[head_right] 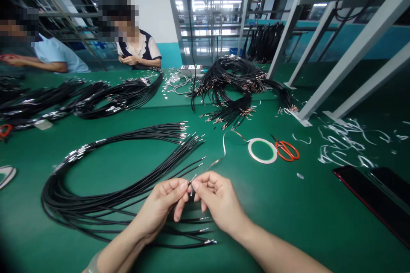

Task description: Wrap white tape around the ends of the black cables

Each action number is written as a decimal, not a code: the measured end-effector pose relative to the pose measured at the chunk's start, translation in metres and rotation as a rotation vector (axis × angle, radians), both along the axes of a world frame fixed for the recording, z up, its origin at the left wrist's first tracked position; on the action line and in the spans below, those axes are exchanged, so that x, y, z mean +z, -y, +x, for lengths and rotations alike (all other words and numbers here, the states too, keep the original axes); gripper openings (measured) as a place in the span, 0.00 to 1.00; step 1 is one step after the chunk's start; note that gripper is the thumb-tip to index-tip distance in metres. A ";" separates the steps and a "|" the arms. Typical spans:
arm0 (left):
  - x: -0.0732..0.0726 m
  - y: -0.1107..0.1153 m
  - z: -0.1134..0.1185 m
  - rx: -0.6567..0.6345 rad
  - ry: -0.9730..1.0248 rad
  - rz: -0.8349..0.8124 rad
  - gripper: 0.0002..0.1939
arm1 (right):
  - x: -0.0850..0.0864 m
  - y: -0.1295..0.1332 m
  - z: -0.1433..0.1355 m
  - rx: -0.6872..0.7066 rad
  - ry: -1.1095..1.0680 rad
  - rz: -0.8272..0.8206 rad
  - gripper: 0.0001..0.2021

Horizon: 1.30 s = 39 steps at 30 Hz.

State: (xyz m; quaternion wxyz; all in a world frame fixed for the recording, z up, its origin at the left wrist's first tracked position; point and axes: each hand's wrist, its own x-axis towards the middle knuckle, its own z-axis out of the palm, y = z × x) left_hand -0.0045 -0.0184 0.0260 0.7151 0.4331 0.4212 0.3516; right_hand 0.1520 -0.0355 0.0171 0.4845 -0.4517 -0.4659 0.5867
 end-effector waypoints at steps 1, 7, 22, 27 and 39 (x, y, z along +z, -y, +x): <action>0.000 0.000 0.000 -0.003 0.003 0.005 0.16 | -0.001 -0.001 0.000 0.007 -0.006 -0.001 0.10; 0.000 0.001 0.001 -0.009 -0.027 0.039 0.14 | -0.003 -0.002 0.001 0.006 -0.017 -0.004 0.10; 0.001 0.001 0.006 0.121 -0.086 0.024 0.13 | -0.007 -0.002 0.001 -0.027 -0.007 -0.004 0.11; 0.002 0.002 0.005 0.111 -0.045 0.012 0.13 | -0.006 -0.002 0.000 -0.017 -0.009 -0.008 0.11; -0.003 0.001 0.002 0.023 0.003 -0.023 0.14 | -0.002 -0.002 0.001 -0.002 -0.031 -0.048 0.10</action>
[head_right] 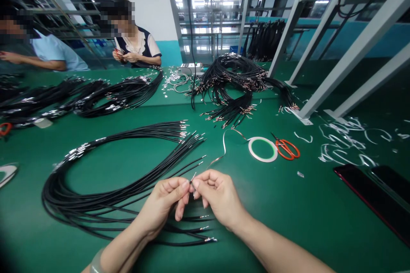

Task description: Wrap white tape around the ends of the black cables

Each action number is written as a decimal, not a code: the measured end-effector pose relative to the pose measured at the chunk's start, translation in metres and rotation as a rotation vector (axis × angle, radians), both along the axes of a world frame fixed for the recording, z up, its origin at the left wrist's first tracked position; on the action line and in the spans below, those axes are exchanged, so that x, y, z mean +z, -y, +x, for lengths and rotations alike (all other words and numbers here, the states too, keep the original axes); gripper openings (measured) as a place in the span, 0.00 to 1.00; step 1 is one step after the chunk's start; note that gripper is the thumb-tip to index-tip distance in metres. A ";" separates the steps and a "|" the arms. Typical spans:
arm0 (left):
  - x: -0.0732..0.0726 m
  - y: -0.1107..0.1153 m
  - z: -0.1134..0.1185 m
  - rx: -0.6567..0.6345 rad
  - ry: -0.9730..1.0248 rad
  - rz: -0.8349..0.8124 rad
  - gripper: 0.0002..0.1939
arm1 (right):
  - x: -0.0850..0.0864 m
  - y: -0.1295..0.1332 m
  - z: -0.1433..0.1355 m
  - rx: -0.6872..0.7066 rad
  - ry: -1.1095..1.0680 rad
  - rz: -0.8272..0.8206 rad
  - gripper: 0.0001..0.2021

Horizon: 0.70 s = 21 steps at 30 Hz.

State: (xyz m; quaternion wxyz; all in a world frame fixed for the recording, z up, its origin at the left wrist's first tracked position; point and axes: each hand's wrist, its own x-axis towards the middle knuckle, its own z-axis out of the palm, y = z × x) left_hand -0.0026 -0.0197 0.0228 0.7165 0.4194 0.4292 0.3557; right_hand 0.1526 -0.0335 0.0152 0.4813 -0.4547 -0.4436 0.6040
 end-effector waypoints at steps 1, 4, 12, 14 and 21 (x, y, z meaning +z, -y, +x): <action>0.000 0.000 0.000 -0.005 -0.003 0.005 0.14 | 0.000 -0.001 0.000 -0.003 -0.013 -0.022 0.10; 0.000 -0.001 0.002 0.000 -0.035 0.043 0.14 | 0.000 -0.004 0.000 -0.022 -0.048 -0.062 0.10; -0.001 -0.004 0.002 0.037 -0.059 0.105 0.16 | -0.008 -0.011 0.008 -0.267 -0.075 0.034 0.15; -0.004 -0.004 0.003 0.054 -0.005 0.100 0.19 | -0.008 -0.009 0.004 -0.227 -0.112 0.057 0.23; -0.004 -0.002 0.004 0.074 0.007 0.140 0.20 | -0.005 -0.010 0.000 -0.145 -0.197 0.007 0.29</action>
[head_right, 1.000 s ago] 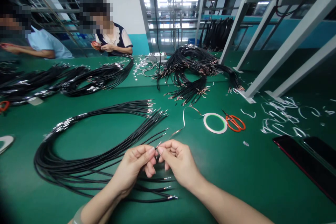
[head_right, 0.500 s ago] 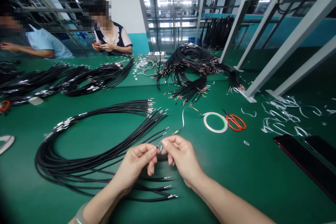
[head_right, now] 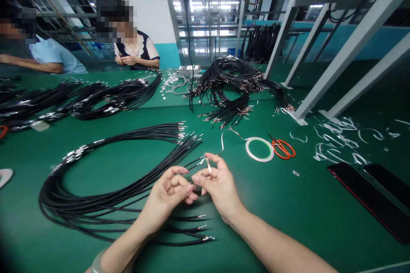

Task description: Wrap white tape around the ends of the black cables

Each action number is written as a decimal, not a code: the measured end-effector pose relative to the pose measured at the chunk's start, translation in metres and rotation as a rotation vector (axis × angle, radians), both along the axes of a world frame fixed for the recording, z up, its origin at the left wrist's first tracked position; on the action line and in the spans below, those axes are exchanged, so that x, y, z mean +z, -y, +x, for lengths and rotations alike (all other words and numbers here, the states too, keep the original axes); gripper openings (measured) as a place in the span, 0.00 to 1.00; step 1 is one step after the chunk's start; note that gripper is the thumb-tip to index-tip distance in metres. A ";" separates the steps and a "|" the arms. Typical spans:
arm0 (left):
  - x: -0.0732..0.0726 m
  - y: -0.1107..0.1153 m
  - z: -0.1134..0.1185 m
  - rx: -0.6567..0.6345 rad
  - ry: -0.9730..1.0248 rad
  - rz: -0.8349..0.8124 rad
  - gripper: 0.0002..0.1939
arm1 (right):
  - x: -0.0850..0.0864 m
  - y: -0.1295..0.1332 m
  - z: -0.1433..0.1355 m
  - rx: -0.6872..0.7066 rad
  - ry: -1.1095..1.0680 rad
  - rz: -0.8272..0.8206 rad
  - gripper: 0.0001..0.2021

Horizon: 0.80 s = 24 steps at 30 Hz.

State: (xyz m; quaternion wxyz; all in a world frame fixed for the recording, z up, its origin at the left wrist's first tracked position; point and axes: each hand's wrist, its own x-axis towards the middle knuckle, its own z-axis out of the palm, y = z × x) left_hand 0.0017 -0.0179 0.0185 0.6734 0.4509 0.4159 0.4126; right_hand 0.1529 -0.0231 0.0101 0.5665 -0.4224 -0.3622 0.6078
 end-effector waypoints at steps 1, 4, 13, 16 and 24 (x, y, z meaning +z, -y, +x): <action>0.001 0.001 0.000 0.013 -0.015 -0.001 0.21 | 0.001 -0.002 0.003 -0.038 -0.006 0.000 0.28; 0.004 0.003 0.002 0.047 -0.041 -0.003 0.23 | 0.002 -0.007 0.013 -0.177 -0.020 -0.005 0.25; 0.006 0.003 0.001 0.048 -0.040 -0.018 0.20 | 0.006 0.001 0.010 0.106 -0.028 0.040 0.18; 0.006 0.002 0.000 0.040 -0.026 -0.033 0.20 | 0.004 0.001 0.010 0.152 -0.038 0.056 0.21; 0.004 0.001 -0.005 -0.060 0.017 -0.061 0.15 | -0.001 -0.001 0.006 0.085 0.056 0.045 0.21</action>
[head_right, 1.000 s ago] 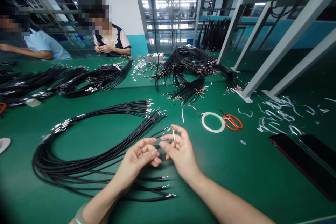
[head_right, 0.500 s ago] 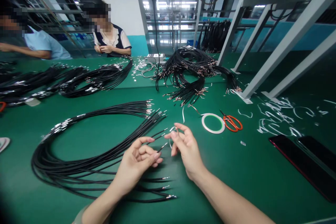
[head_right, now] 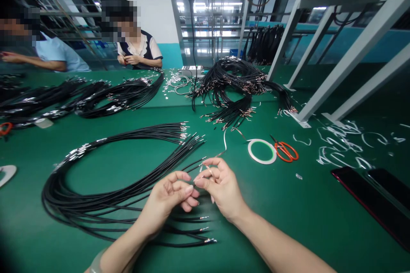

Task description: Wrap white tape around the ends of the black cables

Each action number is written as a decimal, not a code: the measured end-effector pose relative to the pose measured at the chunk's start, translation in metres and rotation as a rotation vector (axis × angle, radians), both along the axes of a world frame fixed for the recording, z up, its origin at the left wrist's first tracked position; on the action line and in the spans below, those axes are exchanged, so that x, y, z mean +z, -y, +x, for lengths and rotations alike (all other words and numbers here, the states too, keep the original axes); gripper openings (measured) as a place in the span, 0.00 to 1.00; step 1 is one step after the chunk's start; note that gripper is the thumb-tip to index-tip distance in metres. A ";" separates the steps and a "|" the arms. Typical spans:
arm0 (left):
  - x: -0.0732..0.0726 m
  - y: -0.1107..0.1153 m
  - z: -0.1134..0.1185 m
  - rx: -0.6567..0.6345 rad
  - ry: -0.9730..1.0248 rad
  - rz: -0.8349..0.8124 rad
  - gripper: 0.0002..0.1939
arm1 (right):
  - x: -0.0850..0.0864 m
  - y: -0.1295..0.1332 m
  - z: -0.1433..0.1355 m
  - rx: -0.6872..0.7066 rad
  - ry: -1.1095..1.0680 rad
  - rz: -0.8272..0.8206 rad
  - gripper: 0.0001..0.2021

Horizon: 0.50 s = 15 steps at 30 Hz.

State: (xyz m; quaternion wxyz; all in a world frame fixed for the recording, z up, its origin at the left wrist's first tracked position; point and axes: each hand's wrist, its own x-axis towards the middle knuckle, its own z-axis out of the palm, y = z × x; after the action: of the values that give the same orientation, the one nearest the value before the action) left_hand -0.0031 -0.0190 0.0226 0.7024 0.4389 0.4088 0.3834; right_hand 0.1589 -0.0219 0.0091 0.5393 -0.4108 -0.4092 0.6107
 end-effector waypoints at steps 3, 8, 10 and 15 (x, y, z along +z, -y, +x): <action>0.000 -0.001 -0.002 -0.014 0.015 -0.026 0.13 | 0.002 0.000 0.002 0.007 -0.036 -0.015 0.17; -0.001 -0.002 -0.002 -0.022 0.021 -0.039 0.13 | 0.005 0.001 0.003 0.024 -0.072 -0.017 0.18; -0.001 -0.003 -0.002 -0.035 0.018 -0.039 0.13 | 0.004 0.002 0.001 0.042 -0.065 -0.023 0.24; -0.001 -0.002 -0.002 -0.046 0.000 -0.034 0.15 | 0.002 -0.001 0.003 0.007 -0.113 -0.048 0.22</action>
State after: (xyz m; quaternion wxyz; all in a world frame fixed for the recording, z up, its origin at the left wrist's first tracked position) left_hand -0.0048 -0.0169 0.0212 0.7184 0.4360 0.4050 0.3601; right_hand 0.1621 -0.0210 0.0113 0.5493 -0.3870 -0.3646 0.6446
